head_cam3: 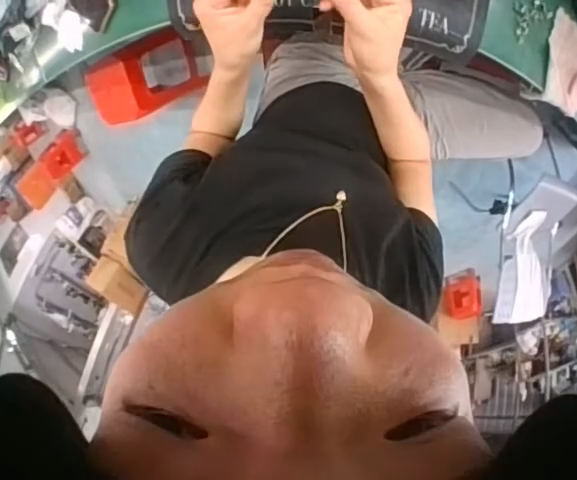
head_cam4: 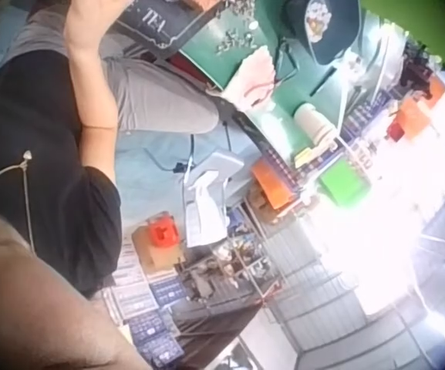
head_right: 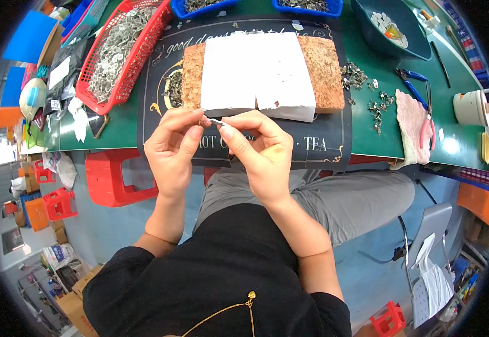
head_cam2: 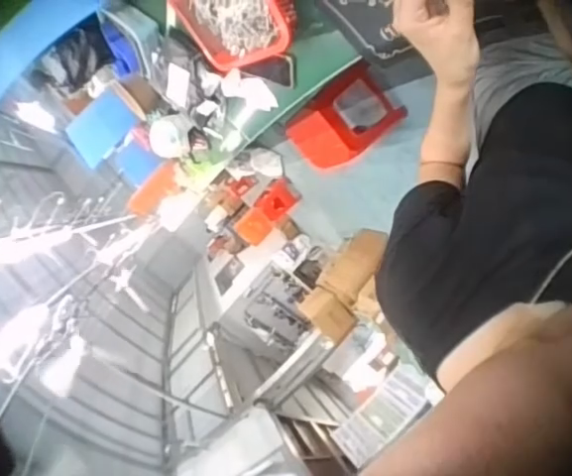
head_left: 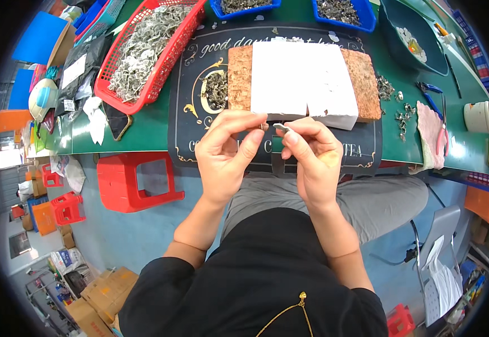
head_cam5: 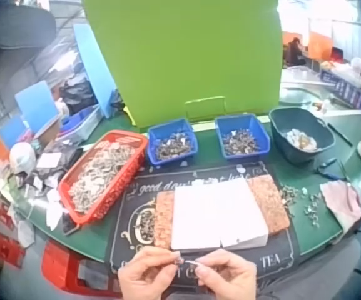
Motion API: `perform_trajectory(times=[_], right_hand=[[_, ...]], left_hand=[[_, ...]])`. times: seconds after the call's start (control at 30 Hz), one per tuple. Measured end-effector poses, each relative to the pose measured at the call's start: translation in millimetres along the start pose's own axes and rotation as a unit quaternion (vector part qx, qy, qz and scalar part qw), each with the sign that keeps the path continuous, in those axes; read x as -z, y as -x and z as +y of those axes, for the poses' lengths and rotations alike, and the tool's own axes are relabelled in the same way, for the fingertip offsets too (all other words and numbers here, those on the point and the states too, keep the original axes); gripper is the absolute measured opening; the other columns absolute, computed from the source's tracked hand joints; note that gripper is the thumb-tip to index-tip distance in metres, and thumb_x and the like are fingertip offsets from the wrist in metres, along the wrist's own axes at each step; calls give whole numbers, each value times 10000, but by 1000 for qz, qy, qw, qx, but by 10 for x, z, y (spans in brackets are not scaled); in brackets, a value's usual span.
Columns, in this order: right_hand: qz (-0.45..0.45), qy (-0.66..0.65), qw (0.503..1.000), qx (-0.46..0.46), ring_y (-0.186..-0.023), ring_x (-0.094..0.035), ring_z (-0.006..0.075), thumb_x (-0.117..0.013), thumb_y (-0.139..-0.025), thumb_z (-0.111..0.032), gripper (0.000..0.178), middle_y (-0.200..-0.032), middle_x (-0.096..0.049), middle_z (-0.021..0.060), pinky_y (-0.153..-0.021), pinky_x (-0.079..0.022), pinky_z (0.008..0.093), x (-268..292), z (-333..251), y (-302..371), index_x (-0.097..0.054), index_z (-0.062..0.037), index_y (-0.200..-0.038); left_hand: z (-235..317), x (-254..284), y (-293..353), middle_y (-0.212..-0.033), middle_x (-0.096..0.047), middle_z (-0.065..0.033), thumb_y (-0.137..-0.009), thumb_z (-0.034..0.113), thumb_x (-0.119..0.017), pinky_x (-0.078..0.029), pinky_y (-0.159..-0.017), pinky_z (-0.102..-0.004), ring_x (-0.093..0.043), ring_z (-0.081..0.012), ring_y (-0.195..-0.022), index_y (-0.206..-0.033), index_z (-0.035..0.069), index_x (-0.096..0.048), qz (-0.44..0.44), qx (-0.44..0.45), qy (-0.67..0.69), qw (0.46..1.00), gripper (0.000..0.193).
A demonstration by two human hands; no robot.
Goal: Assembling small mechanical components onto a cork board at a workbench.
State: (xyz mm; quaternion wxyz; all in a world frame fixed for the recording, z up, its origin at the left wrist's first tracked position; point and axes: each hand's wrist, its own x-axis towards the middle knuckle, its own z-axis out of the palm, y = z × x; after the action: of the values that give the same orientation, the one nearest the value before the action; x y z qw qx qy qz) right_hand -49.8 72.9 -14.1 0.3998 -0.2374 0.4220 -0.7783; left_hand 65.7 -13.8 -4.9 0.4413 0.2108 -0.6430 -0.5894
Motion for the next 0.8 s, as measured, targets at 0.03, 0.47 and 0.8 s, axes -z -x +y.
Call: perform_trajectory(times=[0.03, 0.47, 0.8], right_hand=[[1, 2, 1000, 6, -700, -560, 99, -645, -877, -27, 120, -934, -651, 101, -615, -467, 214, 0, 2, 4, -649, 26, -985], [-8, -52, 996, -73, -720, -573, 95, -625, -904, -73, 85, -893, -646, 72, -615, -475, 220, -79, 66, 56, -632, 11, -917], [8, 25, 1000, 12, -766, -585, 77, -673, -877, -35, 76, -856, -644, 53, -634, -459, 194, -83, 21, 56, -679, 26, -922]], left_hand=[[-6, 1, 0, -1041, -621, -130, -842, -53, -659, -488, -846, -286, -601, -182, -968, -1052, -36, -659, -1, 1, 0, 1000, 211], [-5, 49, 59, -921, -652, -134, -837, -31, -687, -566, -761, -296, -662, -198, -852, -974, -45, -603, 51, 40, 65, 996, 161], [6, 51, -11, -816, -674, -96, -730, -69, -760, -520, -637, -253, -635, -163, -716, -892, -23, -664, -20, -201, -236, 951, 194]])
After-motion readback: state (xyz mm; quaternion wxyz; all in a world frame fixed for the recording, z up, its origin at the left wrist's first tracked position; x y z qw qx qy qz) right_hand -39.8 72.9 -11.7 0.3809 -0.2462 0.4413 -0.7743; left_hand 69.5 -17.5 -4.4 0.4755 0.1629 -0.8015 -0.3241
